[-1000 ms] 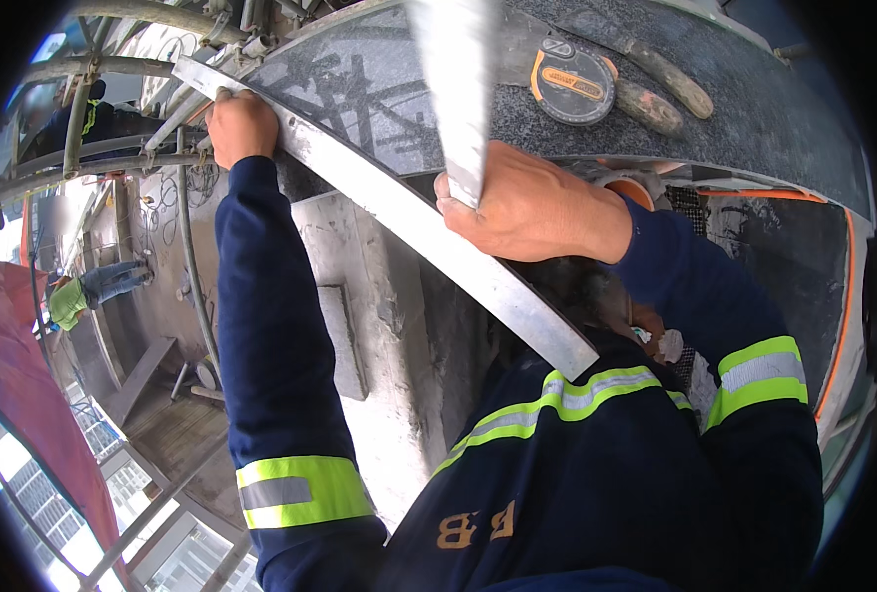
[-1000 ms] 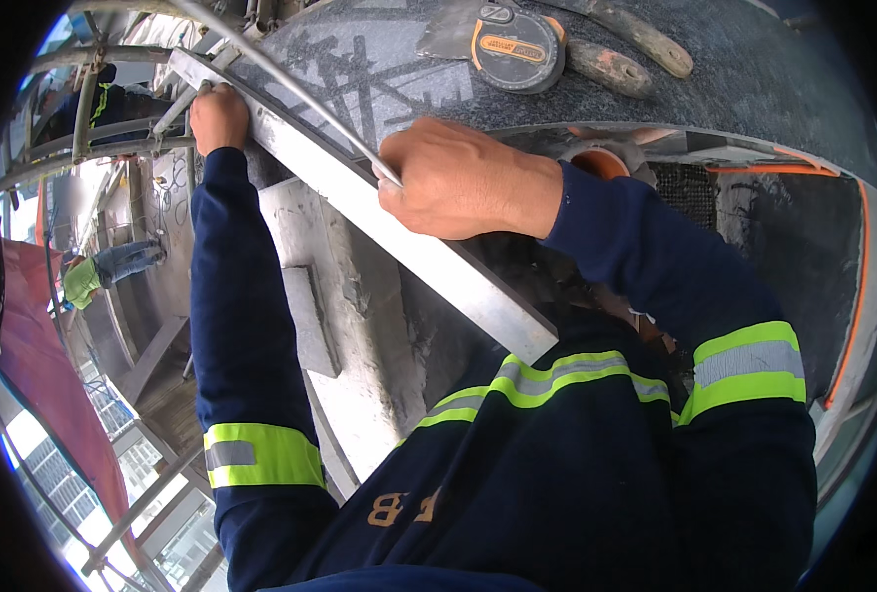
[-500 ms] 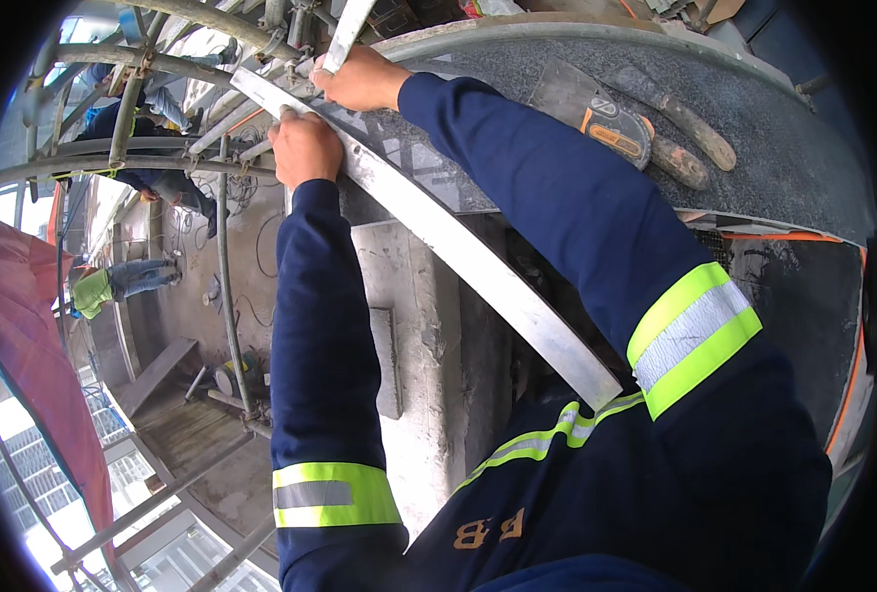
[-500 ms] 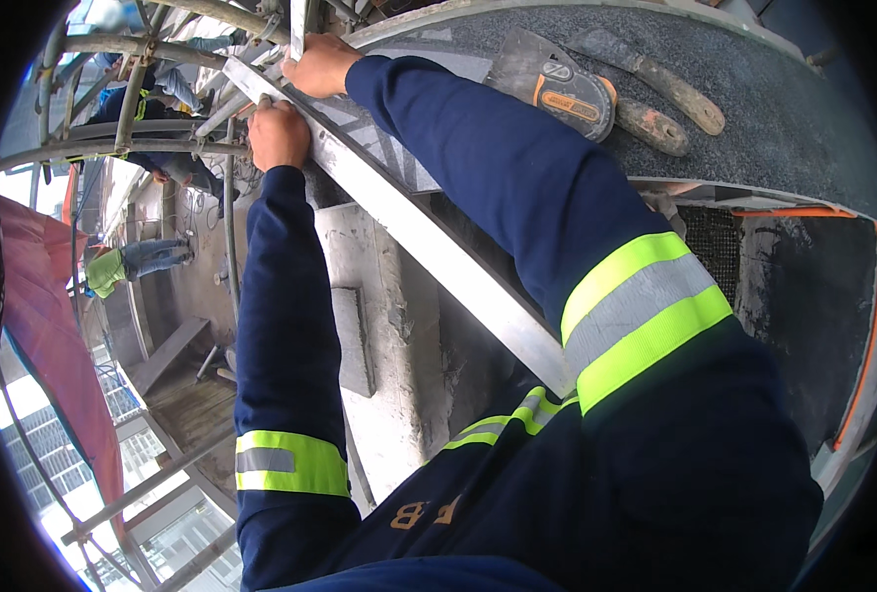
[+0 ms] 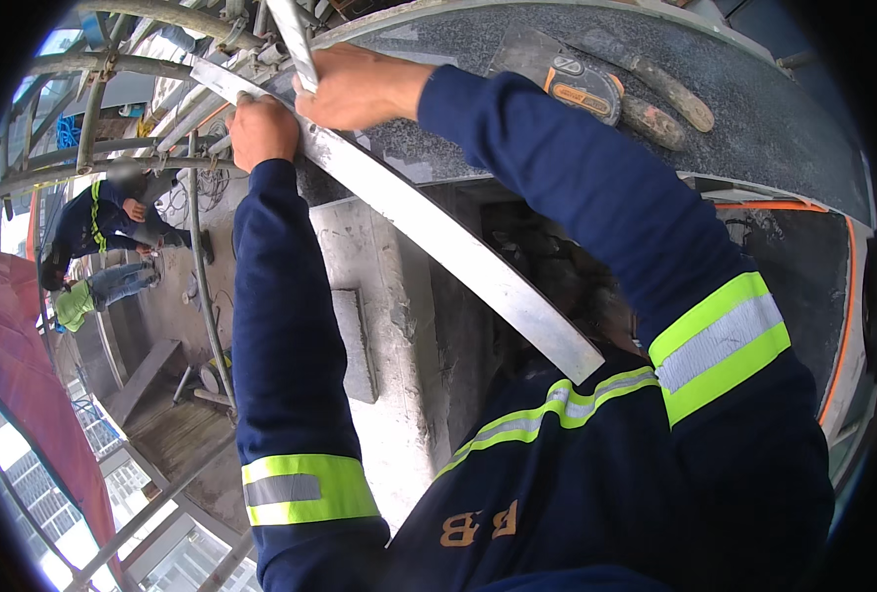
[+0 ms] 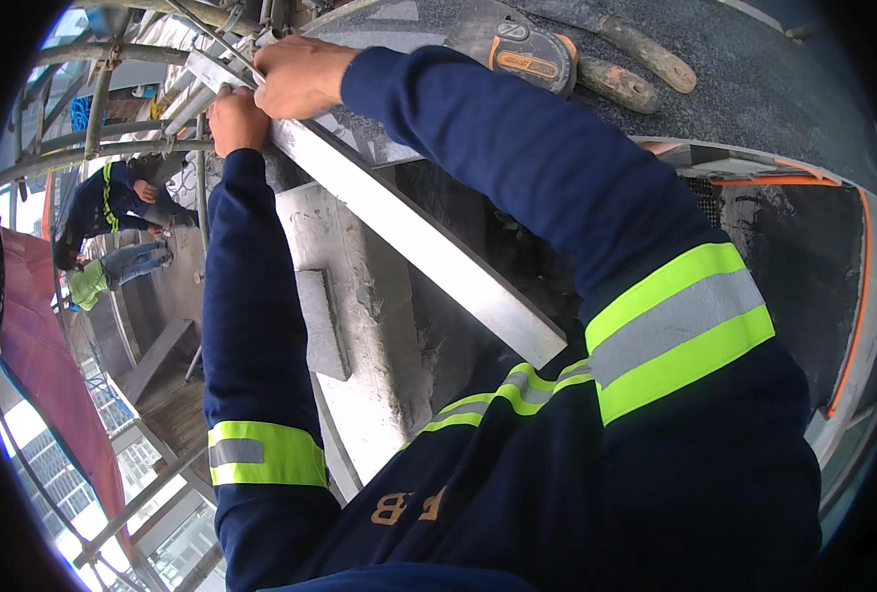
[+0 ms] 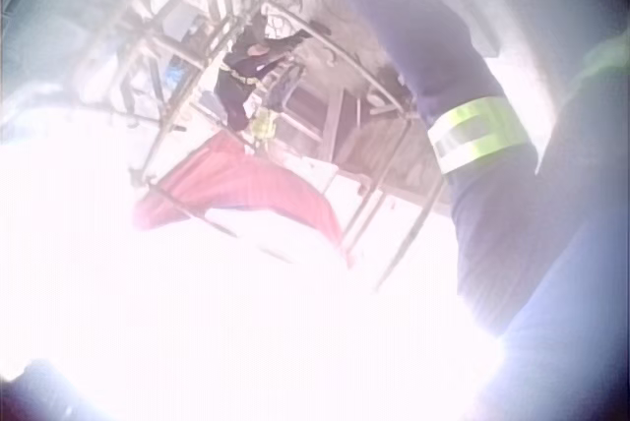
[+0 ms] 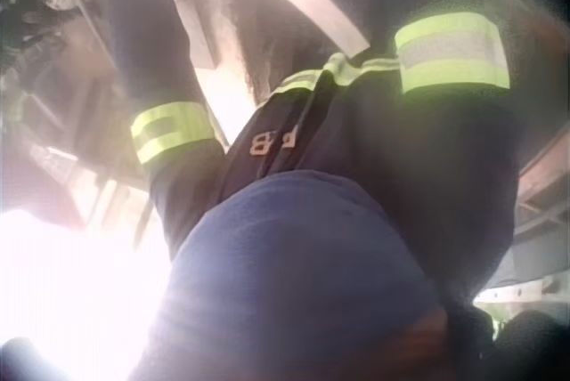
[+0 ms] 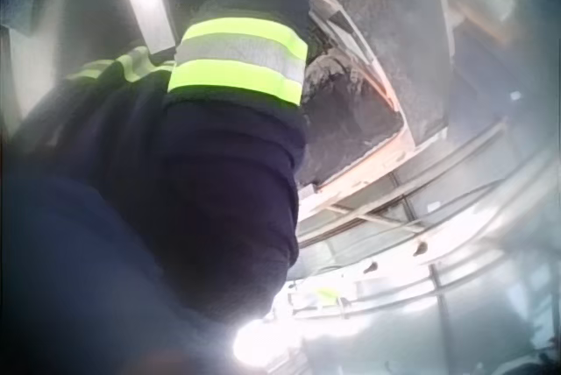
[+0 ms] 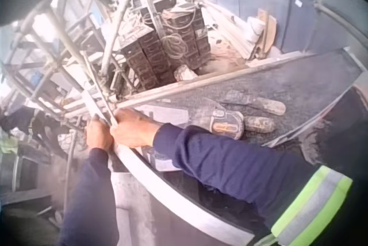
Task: The person measures a stone slab with a tape measure and square, marks a cut line, and uses an angle grinder to cut the slab. The person handles the slab and tools while working on scaffolding.
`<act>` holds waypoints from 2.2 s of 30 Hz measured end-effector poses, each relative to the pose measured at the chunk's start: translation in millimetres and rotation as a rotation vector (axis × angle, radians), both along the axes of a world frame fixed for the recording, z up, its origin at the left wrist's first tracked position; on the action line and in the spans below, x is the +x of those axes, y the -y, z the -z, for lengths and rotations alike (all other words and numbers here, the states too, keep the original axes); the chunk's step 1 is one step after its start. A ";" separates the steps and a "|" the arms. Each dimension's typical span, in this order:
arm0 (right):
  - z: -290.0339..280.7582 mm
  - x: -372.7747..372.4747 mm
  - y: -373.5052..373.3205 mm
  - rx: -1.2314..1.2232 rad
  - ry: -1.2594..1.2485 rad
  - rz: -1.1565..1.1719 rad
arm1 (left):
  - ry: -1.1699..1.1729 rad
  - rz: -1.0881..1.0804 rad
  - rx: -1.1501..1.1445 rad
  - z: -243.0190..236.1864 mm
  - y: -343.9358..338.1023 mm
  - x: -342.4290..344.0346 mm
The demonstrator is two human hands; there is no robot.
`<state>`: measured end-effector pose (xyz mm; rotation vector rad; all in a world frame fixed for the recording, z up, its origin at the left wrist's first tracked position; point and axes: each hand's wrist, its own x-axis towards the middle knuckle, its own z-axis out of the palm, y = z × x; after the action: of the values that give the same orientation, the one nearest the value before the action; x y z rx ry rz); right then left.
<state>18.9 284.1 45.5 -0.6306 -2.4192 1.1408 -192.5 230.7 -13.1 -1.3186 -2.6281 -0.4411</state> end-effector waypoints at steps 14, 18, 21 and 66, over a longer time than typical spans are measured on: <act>-16.4 69.0 27.1 0.166 -0.369 0.177 | 0.012 0.005 0.022 -15.3 -5.4 17.7; 28.3 -44.4 -31.0 0.049 -0.293 0.163 | 0.027 -0.002 0.006 -12.4 7.4 10.4; 53.3 -94.3 -51.0 0.074 -0.222 0.211 | 0.045 -0.017 0.099 -17.4 5.7 24.7; 52.5 -100.8 -58.0 0.038 -0.202 0.261 | 0.076 0.009 0.080 -18.9 -3.5 37.4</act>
<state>-81.8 342.1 -7.0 -0.7542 -2.1128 0.9968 -155.1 234.2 5.8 -1.3140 -2.6366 -0.6024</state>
